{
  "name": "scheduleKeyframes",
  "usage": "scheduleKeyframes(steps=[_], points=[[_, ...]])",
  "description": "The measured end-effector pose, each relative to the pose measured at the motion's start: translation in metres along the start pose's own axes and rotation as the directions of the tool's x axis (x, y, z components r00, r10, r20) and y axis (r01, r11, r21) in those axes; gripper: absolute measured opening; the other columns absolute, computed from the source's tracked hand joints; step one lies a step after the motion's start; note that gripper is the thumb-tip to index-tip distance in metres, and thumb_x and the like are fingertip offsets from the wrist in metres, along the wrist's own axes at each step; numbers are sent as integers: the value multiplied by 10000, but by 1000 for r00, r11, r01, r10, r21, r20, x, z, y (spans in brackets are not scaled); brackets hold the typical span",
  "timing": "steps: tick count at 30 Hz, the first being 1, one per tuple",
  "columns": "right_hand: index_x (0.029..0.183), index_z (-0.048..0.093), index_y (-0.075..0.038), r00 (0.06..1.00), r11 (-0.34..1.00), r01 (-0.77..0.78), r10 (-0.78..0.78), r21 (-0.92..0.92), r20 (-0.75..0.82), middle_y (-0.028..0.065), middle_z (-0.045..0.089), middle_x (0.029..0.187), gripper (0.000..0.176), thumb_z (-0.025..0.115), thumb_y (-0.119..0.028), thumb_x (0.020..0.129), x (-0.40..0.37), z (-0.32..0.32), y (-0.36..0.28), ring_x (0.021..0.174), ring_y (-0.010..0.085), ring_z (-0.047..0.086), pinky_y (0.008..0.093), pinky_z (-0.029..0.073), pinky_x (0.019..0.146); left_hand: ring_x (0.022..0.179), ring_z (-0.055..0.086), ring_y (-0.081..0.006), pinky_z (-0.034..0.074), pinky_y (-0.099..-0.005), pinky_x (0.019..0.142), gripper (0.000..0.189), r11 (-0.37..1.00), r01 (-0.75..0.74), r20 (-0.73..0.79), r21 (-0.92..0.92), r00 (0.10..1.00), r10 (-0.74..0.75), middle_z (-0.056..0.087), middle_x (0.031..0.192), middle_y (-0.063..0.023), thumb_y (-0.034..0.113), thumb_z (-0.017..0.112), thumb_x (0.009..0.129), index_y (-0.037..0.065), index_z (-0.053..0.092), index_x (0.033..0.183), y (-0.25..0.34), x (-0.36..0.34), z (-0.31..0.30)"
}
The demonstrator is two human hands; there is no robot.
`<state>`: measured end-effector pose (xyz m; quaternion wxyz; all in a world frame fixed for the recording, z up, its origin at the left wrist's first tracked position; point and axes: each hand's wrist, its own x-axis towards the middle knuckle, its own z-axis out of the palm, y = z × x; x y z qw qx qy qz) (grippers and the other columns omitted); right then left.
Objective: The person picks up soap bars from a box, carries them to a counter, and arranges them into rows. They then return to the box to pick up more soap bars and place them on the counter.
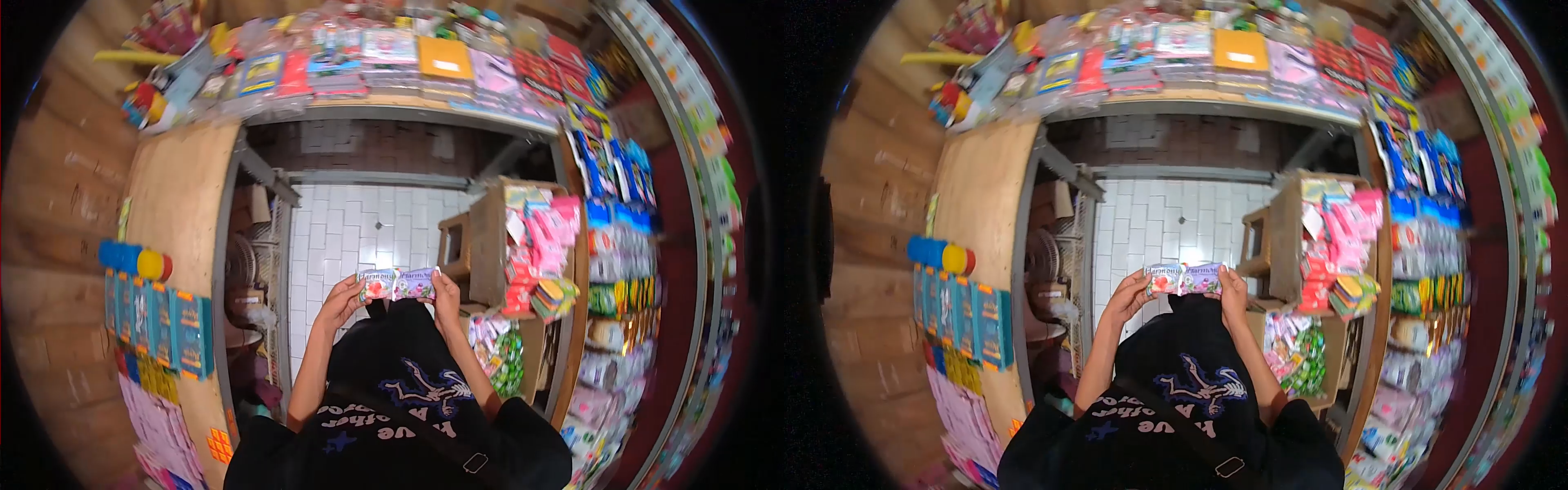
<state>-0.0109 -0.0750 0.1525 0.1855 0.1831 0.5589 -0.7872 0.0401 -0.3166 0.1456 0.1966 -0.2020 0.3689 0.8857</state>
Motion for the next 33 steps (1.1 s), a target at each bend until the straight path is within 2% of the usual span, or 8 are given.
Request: scheduleKeyframes(steps=[5, 9, 12, 18, 21, 25, 30, 33], points=[[1015, 616, -12, 985, 991, 4, 18, -130, 169, 56, 675, 838, 334, 512, -326, 972, 40, 36, 5, 688, 110, 651, 246, 552, 543, 902, 635, -117, 543, -257, 761, 289, 988, -117, -98, -101, 989, 107, 637, 1066, -70, 164, 539, 954, 10, 520, 1198, 18, -23, -32], [1000, 632, -46, 950, 979, -51, 107, -195, 292, 39, 673, 815, 326, 541, -355, 952, 76, 83, -1, 668, 106, 646, 253, 550, 552, 960, 611, -119, 517, -281, 813, 301, 967, -210, -229, -144, 958, 174, 630, 1081, -64, 187, 573, 937, 24, 537, 1187, 24, -26, -62], [1020, 629, -42, 901, 958, -79, 187, -276, 391, 40, 672, 810, 328, 539, -350, 953, 107, 127, -16, 671, 108, 647, 262, 553, 555, 998, 601, -127, 520, -283, 823, 309, 943, -277, -338, -183, 919, 204, 623, 1099, -58, 181, 604, 921, 31, 547, 1185, 38, -21, -76], [1079, 602, -22, 777, 913, -7, 262, -409, 572, 61, 670, 868, 345, 542, -337, 952, 177, 211, -32, 721, 126, 657, 285, 571, 604, 1010, 602, -135, 523, -273, 828, 307, 870, -452, -433, -198, 837, 336, 613, 1131, -43, 129, 606, 914, 49, 545, 1204, 85, -8, -89], [1063, 596, -20, 698, 907, 29, 283, -421, 658, 61, 670, 872, 336, 535, -334, 957, 202, 260, -33, 726, 122, 657, 285, 572, 612, 1000, 608, -133, 527, -272, 830, 295, 806, -563, -529, -182, 747, 403, 612, 1124, -35, 80, 612, 902, 66, 549, 1190, 110, -5, -91], [1074, 589, 6, 585, 886, -5, 379, -464, 717, 91, 671, 907, 335, 524, -305, 966, 219, 323, -32, 738, 147, 667, 280, 570, 617, 996, 608, -132, 531, -269, 825, 304, 708, -674, -629, -208, 647, 431, 615, 1112, -37, 39, 621, 888, 75, 535, 1177, 132, -9, -102], [1106, 583, -26, 555, 864, -49, 440, -501, 706, 68, 672, 920, 303, 550, -285, 953, 219, 394, -17, 746, 130, 666, 266, 565, 601, 969, 625, -140, 531, -278, 826, 308, 622, -757, -692, -202, 559, 456, 617, 1127, -50, 39, 620, 889, 75, 525, 1180, 164, -19, -132], [1110, 575, -26, 537, 857, -84, 469, -508, 701, 71, 670, 937, 283, 564, -257, 947, 217, 433, -3, 756, 134, 667, 271, 567, 611, 1013, 598, -163, 520, -301, 821, 355, 552, -801, -717, -233, 524, 459, 617, 1128, -61, 11, 608, 883, 64, 519, 1222, 178, -27, -164]])
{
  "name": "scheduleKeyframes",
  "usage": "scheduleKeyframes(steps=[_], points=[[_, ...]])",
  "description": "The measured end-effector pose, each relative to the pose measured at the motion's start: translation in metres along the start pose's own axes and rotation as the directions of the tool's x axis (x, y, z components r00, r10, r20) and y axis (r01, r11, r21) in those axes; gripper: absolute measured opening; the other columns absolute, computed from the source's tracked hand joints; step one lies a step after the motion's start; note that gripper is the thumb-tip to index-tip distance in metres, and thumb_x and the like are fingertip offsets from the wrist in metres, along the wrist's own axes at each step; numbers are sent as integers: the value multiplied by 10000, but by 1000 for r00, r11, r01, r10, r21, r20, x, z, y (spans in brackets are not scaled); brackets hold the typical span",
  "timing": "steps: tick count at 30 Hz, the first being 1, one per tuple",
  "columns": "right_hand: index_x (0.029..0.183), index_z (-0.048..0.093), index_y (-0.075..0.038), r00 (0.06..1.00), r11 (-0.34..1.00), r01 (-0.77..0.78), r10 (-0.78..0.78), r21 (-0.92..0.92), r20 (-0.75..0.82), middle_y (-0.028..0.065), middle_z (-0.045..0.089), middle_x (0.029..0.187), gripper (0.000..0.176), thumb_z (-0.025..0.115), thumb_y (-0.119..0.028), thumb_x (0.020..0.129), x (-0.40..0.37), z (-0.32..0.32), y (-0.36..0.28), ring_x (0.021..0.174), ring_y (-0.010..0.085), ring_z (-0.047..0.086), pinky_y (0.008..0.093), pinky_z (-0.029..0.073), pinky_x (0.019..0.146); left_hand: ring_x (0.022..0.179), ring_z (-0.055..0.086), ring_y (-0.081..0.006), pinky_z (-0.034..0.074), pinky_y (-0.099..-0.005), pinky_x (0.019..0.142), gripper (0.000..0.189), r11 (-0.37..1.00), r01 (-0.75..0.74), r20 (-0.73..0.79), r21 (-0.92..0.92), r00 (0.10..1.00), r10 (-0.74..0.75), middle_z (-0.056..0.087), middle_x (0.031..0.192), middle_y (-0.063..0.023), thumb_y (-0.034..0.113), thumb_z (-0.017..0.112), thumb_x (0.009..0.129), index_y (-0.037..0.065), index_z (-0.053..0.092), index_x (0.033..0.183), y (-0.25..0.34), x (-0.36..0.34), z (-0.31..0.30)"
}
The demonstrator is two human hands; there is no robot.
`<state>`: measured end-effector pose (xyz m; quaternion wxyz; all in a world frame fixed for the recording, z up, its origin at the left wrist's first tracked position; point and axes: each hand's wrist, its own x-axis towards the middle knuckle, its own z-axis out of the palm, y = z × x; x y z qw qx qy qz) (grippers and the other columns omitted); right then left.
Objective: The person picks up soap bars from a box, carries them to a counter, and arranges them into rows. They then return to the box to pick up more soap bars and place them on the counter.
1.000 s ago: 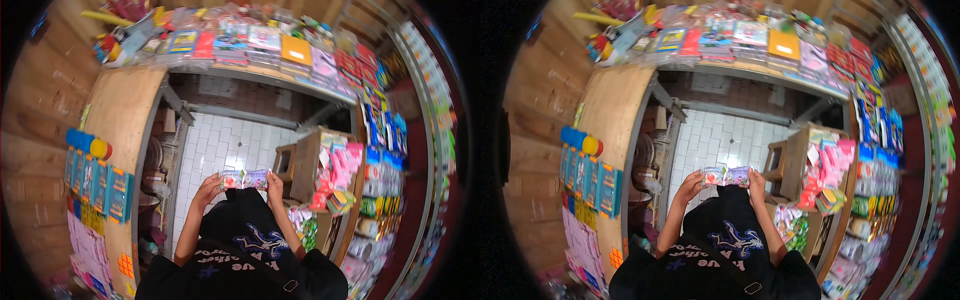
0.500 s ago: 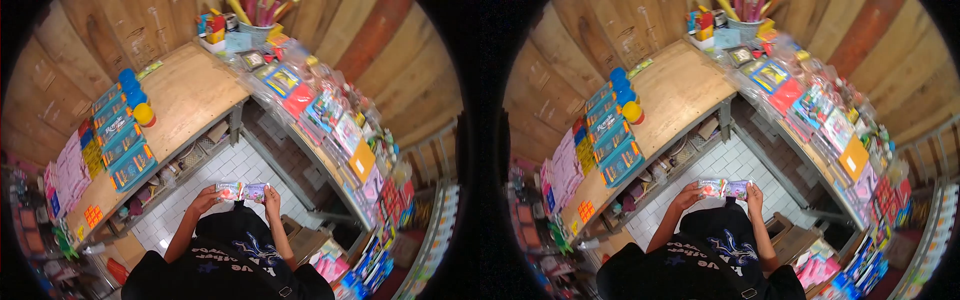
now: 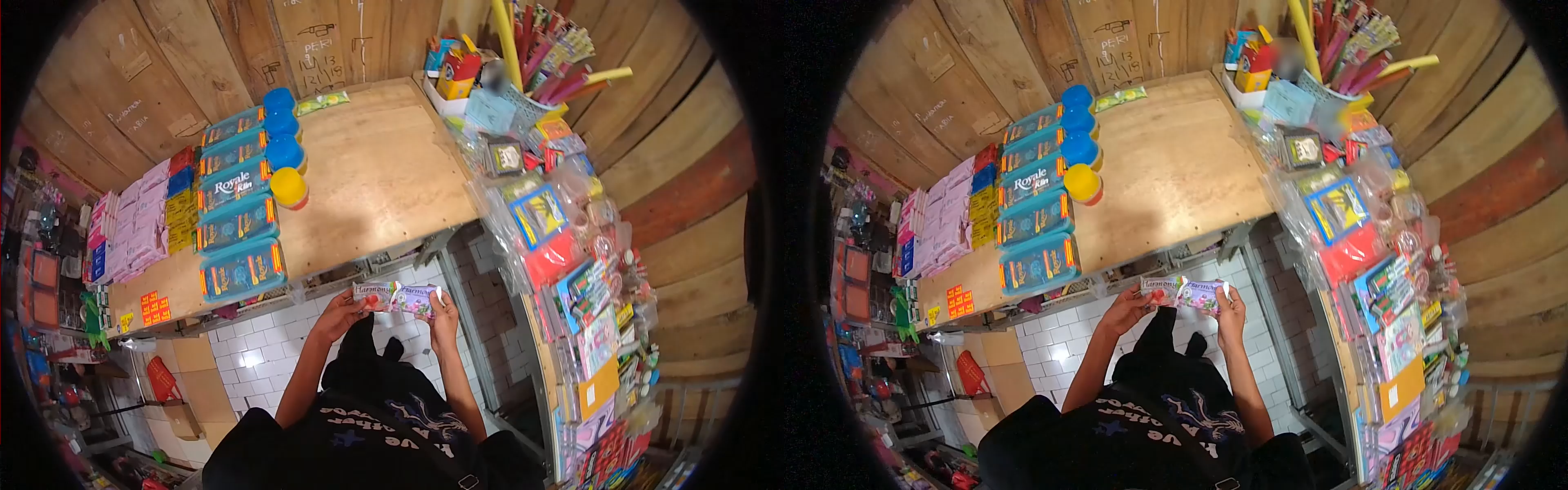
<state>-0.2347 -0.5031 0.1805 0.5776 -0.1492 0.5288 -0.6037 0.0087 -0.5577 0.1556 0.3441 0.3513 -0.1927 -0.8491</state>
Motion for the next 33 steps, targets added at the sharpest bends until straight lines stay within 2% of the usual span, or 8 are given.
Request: scheduleKeyframes(steps=[5, 8, 12, 16, 22, 25, 31, 33], points=[[1091, 581, -39, 999, 1000, 3, -4, 21, 46, 63, 670, 951, 229, 586, -205, 934, 74, 26, 10, 772, 140, 669, 278, 572, 640, 1031, 583, -159, 506, -305, 831, 372, 1000, -13, -10, -5, 1000, 13, 603, 1149, -54, 38, 594, 899, 53, 497, 1257, 53, 50, -14], [1093, 593, -52, 998, 996, -60, 59, 68, 23, 52, 675, 952, 224, 594, -204, 929, 110, 56, 3, 774, 134, 669, 272, 577, 643, 1041, 584, -159, 509, -301, 841, 371, 999, -43, -14, -7, 999, 43, 595, 1166, -53, 43, 592, 902, 60, 493, 1259, 90, 74, -18], [1034, 631, -42, 993, 991, -118, 116, 57, 28, 52, 684, 937, 228, 623, -236, 915, 156, 93, -17, 757, 126, 665, 278, 572, 628, 1056, 590, -166, 515, -304, 857, 353, 997, -80, -35, 2, 996, 80, 592, 1169, -57, 53, 592, 906, 61, 498, 1246, 133, 105, -33], [993, 649, -51, 996, 996, -86, 85, 39, 25, 38, 682, 871, 219, 632, -252, 909, 197, 124, -29, 727, 102, 652, 262, 566, 620, 1057, 586, -175, 513, -311, 861, 365, 997, -76, -95, 11, 993, 77, 592, 1162, -66, 55, 586, 906, 46, 481, 1256, 165, 119, -37], [1014, 656, -74, 995, 996, -89, 88, 17, 56, 15, 676, 883, 211, 635, -256, 910, 272, 163, -44, 732, 100, 641, 274, 556, 637, 1031, 599, -171, 512, -297, 840, 384, 990, -116, -177, -81, 979, 101, 596, 1150, -64, 58, 580, 910, 51, 458, 1273, 178, 145, -44], [1004, 661, -54, 993, 994, -71, 78, -86, 85, 27, 675, 851, 205, 624, -236, 918, 314, 188, -54, 691, 103, 627, 273, 533, 596, 1023, 604, -162, 505, -296, 836, 368, 985, -152, -178, -82, 975, 136, 604, 1133, -61, 61, 589, 906, 52, 470, 1254, 184, 157, -37], [982, 664, -35, 955, 974, 17, 52, -226, 293, 30, 660, 834, 179, 616, -198, 923, 416, 236, -39, 684, 108, 610, 269, 508, 580, 1035, 592, -149, 495, -296, 847, 305, 970, -222, -182, -98, 962, 202, 595, 1152, -57, 78, 598, 908, 64, 511, 1201, 190, 180, -27], [977, 660, -22, 927, 951, 150, -40, -269, 374, 36, 652, 835, 180, 612, -188, 925, 452, 253, -24, 684, 110, 608, 275, 507, 567, 1054, 579, -156, 479, -302, 862, 298, 971, -231, -216, -66, 953, 212, 594, 1156, -70, 103, 573, 927, 35, 502, 1208, 191, 190, -26]])
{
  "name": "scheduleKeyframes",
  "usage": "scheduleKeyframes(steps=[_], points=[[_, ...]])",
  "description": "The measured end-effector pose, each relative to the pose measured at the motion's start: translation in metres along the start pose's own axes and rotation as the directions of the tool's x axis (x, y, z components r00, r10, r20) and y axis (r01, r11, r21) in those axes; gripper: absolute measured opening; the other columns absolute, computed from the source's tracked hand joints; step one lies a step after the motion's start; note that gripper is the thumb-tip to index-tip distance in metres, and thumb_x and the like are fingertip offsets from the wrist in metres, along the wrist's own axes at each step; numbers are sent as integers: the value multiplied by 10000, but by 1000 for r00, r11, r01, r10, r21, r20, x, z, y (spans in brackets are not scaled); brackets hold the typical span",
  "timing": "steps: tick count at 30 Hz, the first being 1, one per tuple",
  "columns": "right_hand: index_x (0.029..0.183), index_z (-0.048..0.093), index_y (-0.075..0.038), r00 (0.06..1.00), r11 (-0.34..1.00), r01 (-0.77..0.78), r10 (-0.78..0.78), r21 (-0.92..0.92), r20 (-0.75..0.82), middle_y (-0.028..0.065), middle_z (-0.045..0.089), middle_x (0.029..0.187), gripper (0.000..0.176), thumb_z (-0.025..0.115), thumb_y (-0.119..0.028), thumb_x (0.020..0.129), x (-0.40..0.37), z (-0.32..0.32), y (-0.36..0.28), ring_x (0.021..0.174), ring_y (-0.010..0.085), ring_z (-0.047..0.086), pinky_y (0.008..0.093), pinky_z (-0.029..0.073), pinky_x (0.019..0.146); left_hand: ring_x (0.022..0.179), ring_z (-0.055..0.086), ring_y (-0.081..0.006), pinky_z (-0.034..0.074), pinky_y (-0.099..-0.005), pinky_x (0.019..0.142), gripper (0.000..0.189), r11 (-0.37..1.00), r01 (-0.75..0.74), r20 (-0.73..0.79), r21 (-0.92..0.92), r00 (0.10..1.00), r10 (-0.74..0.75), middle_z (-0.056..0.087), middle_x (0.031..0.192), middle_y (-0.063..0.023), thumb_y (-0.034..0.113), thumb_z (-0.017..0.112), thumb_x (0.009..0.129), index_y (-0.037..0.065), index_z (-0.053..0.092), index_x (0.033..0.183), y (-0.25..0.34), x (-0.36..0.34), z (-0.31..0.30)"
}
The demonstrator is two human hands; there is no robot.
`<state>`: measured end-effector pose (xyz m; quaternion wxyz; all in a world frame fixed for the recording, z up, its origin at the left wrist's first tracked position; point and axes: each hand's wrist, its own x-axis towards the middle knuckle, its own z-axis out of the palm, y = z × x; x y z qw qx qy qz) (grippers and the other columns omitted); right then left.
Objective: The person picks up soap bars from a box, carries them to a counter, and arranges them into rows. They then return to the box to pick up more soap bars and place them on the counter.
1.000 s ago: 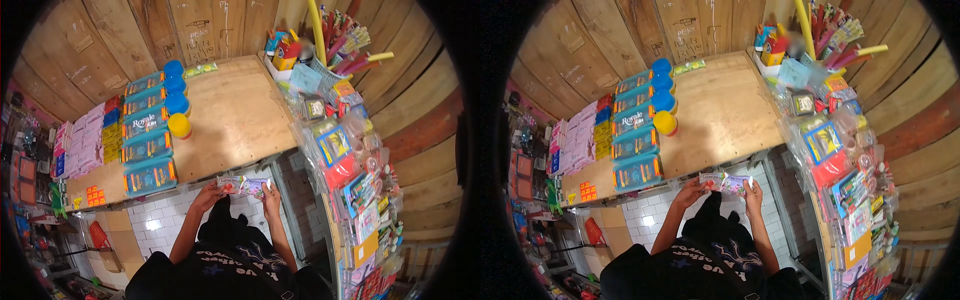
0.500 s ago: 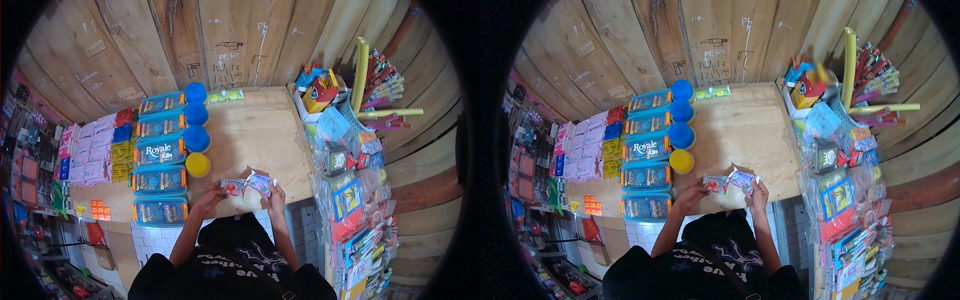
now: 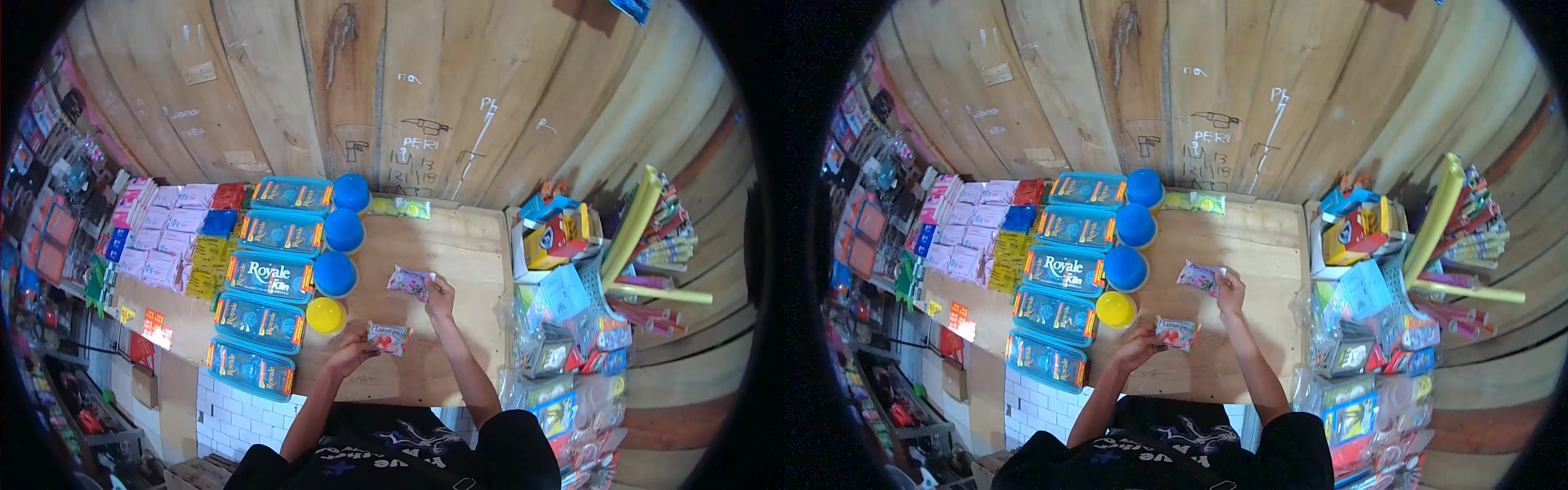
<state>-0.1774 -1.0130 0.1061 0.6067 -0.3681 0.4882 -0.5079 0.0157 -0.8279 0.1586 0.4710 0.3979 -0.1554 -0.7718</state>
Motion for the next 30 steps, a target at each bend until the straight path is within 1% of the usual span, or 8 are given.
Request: scheduleKeyframes(steps=[4, 5, 14, 17, 20, 23, 26, 30], points=[[968, 652, -2, 992, 970, 123, -112, -212, 62, 43, 638, 842, 181, 612, -172, 923, 69, 24, 26, 683, 116, 602, 281, 499, 536, 1042, 578, -149, 485, -302, 858, 288, 999, -11, -19, -35, 1000, 10, 592, 1150, -50, 95, 593, 916, 66, 517, 1193, 1, 10, 3], [939, 659, -2, 999, 982, -34, 37, -188, 13, 33, 633, 802, 200, 622, -197, 917, 76, 29, 27, 666, 107, 591, 271, 481, 507, 1043, 576, -149, 480, -306, 865, 295, 999, -21, -20, -40, 1000, 20, 592, 1150, -49, 102, 594, 917, 65, 515, 1198, 1, 11, 4], [932, 666, -9, 996, 849, 50, -81, -526, -36, 110, 682, 798, 172, 649, -164, 861, 102, 102, -10, 685, 190, 634, 326, 495, 677, 1048, 567, -143, 457, -307, 890, 301, 998, -49, -71, -47, 996, 45, 601, 1134, -36, 124, 598, 918, 61, 528, 1204, 9, 10, 15], [1020, 636, -7, 958, 821, 251, -285, -512, 13, 123, 679, 808, 271, 685, -199, 834, 115, 105, 12, 726, 193, 653, 322, 511, 679, 1049, 568, -143, 460, -300, 885, 296, 997, -49, -82, -53, 996, 44, 603, 1133, -37, 117, 593, 920, 62, 530, 1204, 14, 7, 17], [1111, 596, -20, 928, 724, 344, -360, -598, 98, 138, 663, 940, 354, 703, -173, 810, 104, 103, 8, 884, 226, 635, 349, 497, 784, 1049, 569, -144, 463, -297, 881, 297, 997, -43, -75, -69, 996, 38, 601, 1139, -39, 109, 589, 922, 64, 527, 1210, 9, 9, 10], [1140, 578, -37, 837, 516, 402, -541, -757, 76, 149, 610, 1058, 414, 724, -160, 774, 85, 109, -2, 1021, 278, 567, 393, 443, 899, 1045, 572, -145, 466, -301, 879, 304, 994, -52, -62, -93, 997, 46, 600, 1145, -43, 104, 592, 920, 65, 522, 1213, 0, 12, 1], [1090, 613, -48, 751, 414, 561, -618, -716, 231, 138, 576, 1088, 374, 726, -157, 750, 61, 114, -29, 1082, 304, 503, 424, 398, 931, 1038, 577, -148, 470, -308, 876, 313, 992, -54, -73, -113, 996, 46, 599, 1148, -49, 103, 599, 915, 61, 518, 1215, 1, 11, -1], [1019, 648, -50, 692, 207, 678, -505, -705, 516, 125, 584, 1051, 310, 720, -139, 731, 70, 112, -17, 998, 308, 531, 422, 427, 840, 1037, 584, -154, 475, -311, 871, 313, 992, -51, -86, -112, 995, 41, 599, 1149, -57, 100, 601, 913, 50, 518, 1211, 11, 4, 6]])
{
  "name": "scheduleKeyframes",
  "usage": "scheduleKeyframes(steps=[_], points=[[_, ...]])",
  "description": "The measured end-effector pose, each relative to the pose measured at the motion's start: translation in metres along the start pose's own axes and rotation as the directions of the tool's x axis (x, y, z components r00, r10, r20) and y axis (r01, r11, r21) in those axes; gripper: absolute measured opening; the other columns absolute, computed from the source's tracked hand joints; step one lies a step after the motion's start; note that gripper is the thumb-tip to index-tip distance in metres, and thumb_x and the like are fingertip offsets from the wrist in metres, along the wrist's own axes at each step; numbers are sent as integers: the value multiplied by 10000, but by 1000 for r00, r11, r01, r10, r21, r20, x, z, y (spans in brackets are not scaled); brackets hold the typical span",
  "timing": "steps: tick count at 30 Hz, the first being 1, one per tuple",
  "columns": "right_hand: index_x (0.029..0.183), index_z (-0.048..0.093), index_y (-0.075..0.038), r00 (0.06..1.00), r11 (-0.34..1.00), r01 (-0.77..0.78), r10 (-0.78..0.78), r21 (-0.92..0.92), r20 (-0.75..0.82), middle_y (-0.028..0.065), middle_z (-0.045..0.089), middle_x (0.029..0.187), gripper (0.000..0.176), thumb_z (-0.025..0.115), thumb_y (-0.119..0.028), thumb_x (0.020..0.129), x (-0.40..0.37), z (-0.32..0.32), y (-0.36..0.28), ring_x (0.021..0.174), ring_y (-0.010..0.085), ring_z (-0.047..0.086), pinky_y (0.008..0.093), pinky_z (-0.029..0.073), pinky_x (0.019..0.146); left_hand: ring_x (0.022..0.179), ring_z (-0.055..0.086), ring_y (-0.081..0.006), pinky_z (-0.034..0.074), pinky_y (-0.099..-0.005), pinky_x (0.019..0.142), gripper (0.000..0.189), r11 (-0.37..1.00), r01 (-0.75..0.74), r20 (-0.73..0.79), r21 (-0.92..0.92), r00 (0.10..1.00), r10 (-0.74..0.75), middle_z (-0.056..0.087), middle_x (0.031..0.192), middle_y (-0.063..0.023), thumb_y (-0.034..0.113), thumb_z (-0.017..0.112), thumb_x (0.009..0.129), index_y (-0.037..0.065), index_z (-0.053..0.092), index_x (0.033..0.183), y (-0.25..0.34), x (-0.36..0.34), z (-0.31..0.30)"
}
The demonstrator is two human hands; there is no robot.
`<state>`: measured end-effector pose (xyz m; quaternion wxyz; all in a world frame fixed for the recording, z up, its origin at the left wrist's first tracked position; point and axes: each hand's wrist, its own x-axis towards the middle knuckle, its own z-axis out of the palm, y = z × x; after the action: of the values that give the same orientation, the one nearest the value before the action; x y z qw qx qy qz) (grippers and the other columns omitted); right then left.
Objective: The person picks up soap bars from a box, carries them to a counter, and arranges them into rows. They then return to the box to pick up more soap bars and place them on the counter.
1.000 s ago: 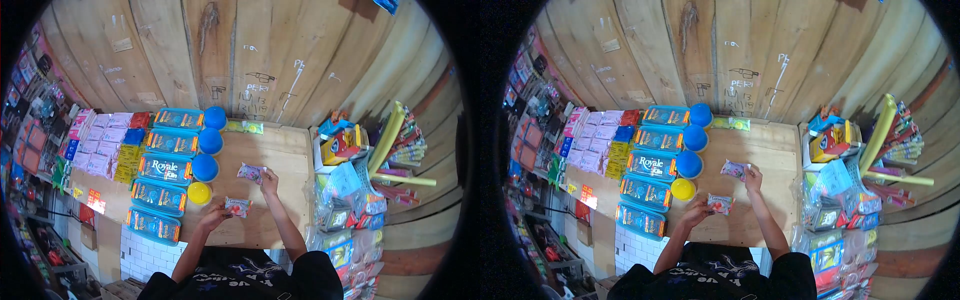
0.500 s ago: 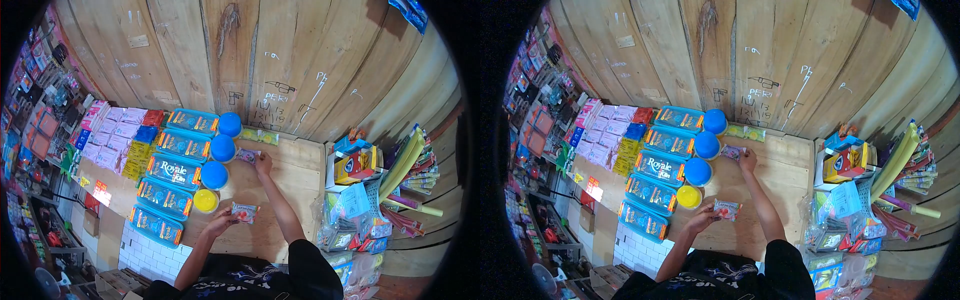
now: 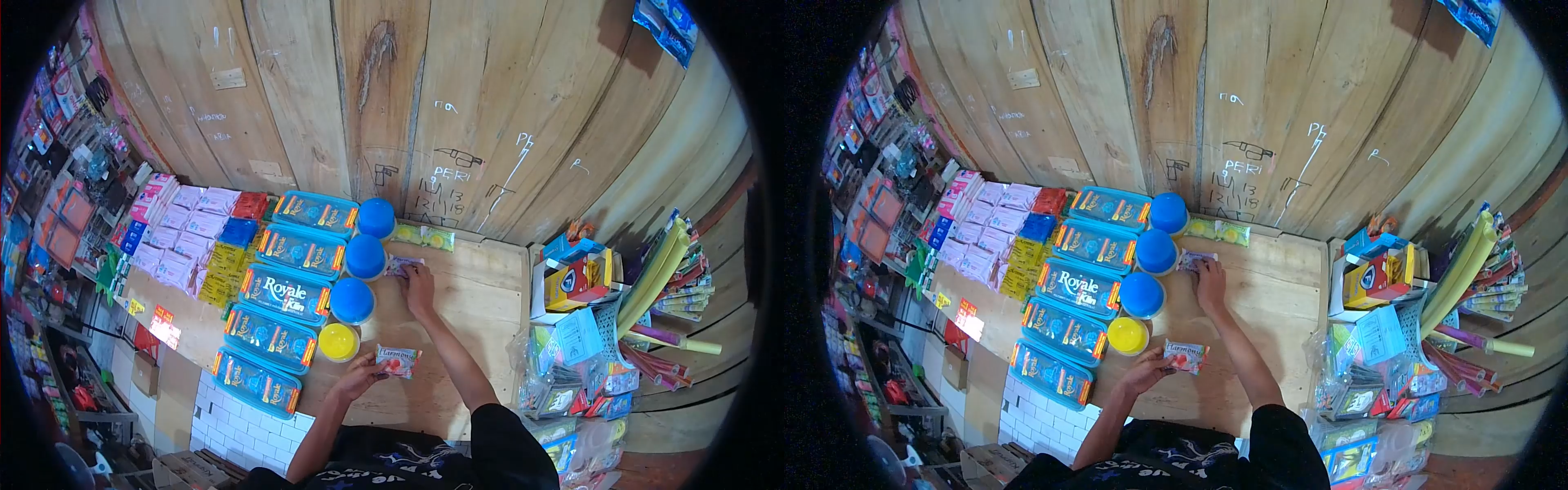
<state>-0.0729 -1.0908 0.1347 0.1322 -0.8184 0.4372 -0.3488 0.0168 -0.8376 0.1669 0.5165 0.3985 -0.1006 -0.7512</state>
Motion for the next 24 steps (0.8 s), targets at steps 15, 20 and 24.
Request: scheduleKeyframes(steps=[15, 20, 24], points=[[1037, 645, -48, 999, 995, 44, -45, 89, 7, 157, 582, 1060, 271, 672, -112, 776, 37, 3, 17, 997, 328, 549, 409, 461, 826, 1086, 550, -149, 453, -318, 909, 346, 998, -37, 58, 42, 998, 35, 563, 1195, -59, 86, 550, 935, 46, 465, 1268, 17, 11, 9], [1065, 615, -11, 865, 767, -454, 258, 453, 431, 115, 637, 1027, 259, 646, -192, 882, -9, -25, 21, 852, 202, 638, 309, 503, 739, 1104, 546, -180, 438, -336, 944, 336, 998, -55, 73, -41, 996, 57, 544, 1228, -84, 54, 516, 942, 40, 457, 1272, 22, 34, 17], [1095, 600, -10, 625, 114, -779, 222, 616, 749, 52, 660, 947, 278, 625, -221, 916, -51, -64, 34, 779, 101, 629, 231, 509, 693, 1123, 536, -197, 429, -352, 967, 333, 994, -46, 38, -100, 998, 50, 545, 1233, -91, 35, 501, 946, 40, 453, 1276, 19, 63, 23]])
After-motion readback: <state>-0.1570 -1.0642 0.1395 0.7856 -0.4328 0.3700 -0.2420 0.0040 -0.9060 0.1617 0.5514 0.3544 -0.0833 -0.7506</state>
